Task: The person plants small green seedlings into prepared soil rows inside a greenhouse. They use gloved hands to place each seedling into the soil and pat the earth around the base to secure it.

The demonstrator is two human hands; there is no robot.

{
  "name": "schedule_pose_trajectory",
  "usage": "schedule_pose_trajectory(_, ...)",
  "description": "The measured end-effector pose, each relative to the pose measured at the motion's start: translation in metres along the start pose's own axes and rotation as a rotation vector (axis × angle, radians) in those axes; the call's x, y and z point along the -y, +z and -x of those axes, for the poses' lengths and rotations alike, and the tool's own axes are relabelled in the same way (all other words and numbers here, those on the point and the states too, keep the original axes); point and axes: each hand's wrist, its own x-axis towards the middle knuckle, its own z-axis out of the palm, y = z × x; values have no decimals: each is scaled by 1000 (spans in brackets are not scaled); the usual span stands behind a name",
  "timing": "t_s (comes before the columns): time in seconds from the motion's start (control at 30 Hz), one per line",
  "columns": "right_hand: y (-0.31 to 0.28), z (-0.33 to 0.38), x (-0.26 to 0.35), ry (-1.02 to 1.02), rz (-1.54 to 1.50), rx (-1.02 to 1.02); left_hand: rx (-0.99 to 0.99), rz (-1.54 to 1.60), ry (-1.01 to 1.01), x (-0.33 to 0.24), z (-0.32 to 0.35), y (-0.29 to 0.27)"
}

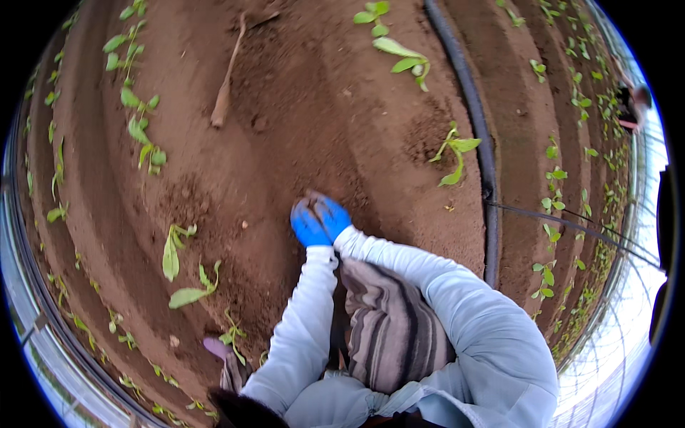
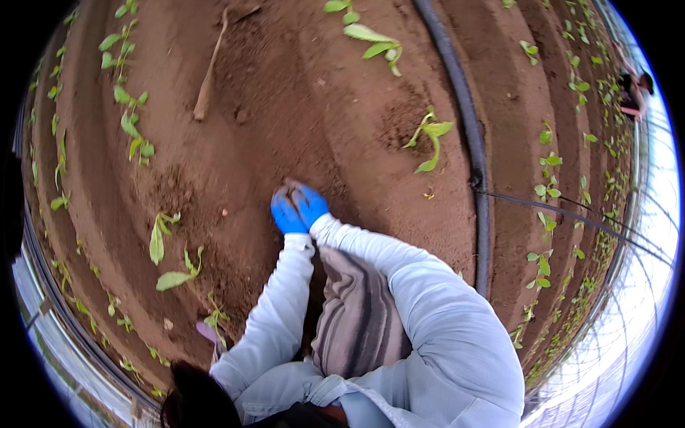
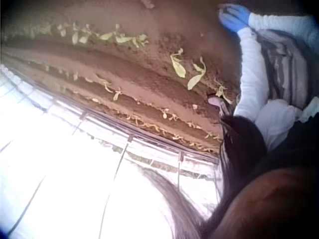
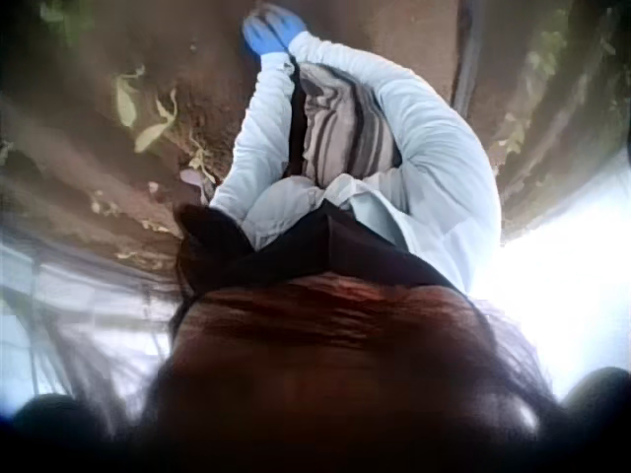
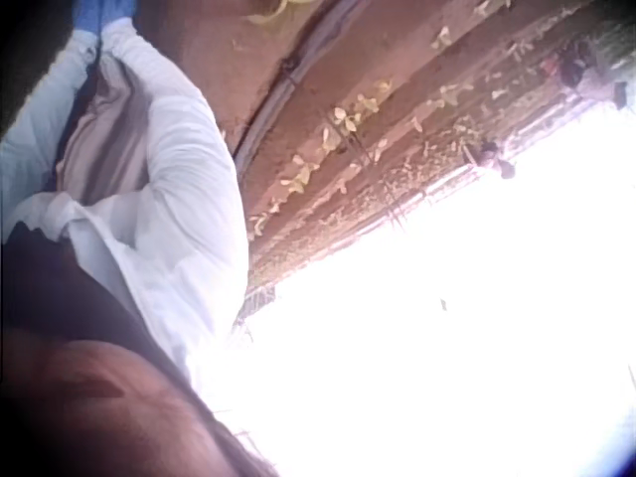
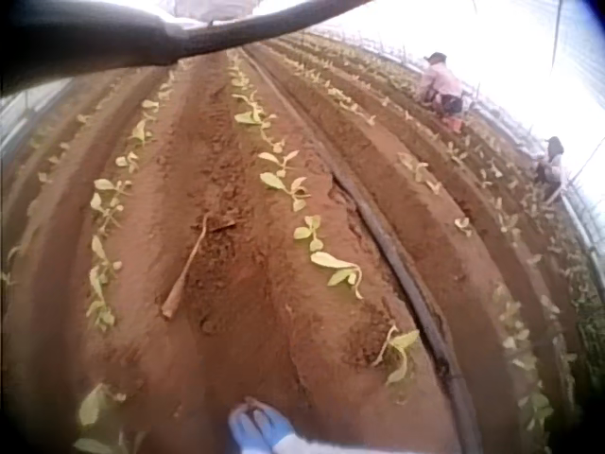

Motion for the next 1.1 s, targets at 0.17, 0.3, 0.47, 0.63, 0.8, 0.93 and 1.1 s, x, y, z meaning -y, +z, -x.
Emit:
schedule_pose_trajectory(0.17, 6, 19, 46, -110, 377, 34, 474, 1788, -1233, -22, -7, -30)
schedule_pose_trajectory(0.3, 14, 9, 72, -235, 807, -34, 392, 1565, -1172, -65, -16, -27)
schedule_pose_trajectory(0.47, 1, -9, 90, -242, 766, -7, 392, 1493, -1087, -96, -44, -10)
schedule_pose_trajectory(0.63, -15, -33, 111, -338, 606, 109, 372, 1488, -1054, -110, -55, -6)
schedule_pose_trajectory(0.8, -5, -54, 72, -326, 478, -191, 441, 1456, -915, -89, -59, 3)
schedule_pose_trajectory(0.93, -1, -42, 120, -441, 420, -1, 563, 1518, -732, -57, -69, -7)
schedule_pose_trajectory(1.1, -6, -52, 126, -427, 873, -27, 539, 1563, -856, -117, -56, -20)
